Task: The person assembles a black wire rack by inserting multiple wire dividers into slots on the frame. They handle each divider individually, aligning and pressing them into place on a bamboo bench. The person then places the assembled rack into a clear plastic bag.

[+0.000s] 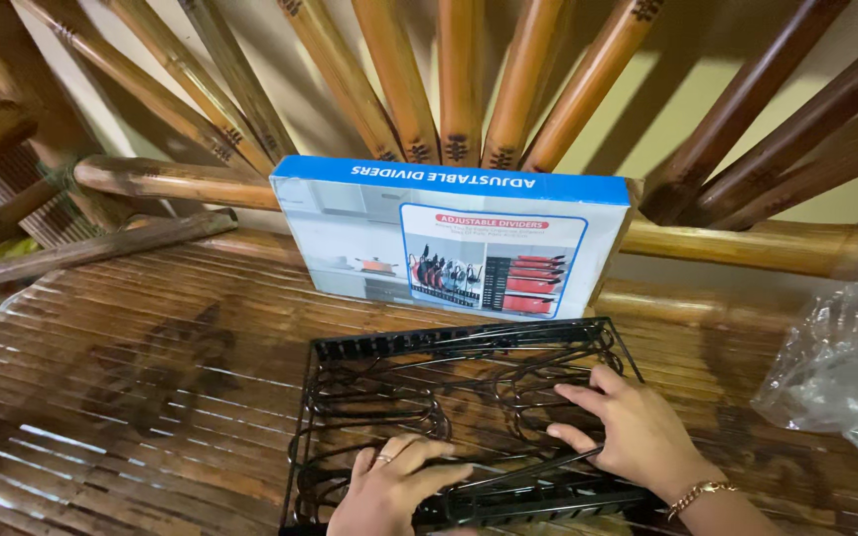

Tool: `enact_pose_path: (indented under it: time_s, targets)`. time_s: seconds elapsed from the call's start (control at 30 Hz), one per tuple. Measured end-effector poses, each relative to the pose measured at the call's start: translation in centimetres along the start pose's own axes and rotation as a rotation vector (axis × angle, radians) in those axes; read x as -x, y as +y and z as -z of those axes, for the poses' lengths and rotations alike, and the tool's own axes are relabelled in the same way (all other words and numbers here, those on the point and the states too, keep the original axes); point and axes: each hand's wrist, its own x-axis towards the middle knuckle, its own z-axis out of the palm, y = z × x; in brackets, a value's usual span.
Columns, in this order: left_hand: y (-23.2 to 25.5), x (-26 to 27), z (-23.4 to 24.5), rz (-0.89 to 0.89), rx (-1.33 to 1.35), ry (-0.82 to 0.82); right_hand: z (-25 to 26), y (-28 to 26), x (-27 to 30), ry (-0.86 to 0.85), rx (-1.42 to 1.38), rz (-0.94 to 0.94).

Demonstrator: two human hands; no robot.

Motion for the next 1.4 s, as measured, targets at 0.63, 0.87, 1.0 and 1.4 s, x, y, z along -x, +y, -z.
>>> enact_pose_path:
  time_s: [0.63, 0.87, 1.0, 1.4]
  targets:
    - [2.7, -0.7, 2.1, 0.180, 0.086, -0.106, -0.2, 0.1, 0.1, 0.208, -0.090, 0.246]
    - [4.0, -1.1, 3.2, 0.342, 0.078, -0.212, 0.2, -0.1, 0.3, -0.073, -0.059, 0.005]
    - [4.5, -1.1, 3.4, 0.353, 0.075, -0.212, -0.1, 0.6, 0.0, -0.110, -0.049, 0.022]
    - [5.0, -0.7, 2.9, 0.298, -0.123, -0.134, 0.3, 0.6, 0.8, -0.253, 0.062, -0.004]
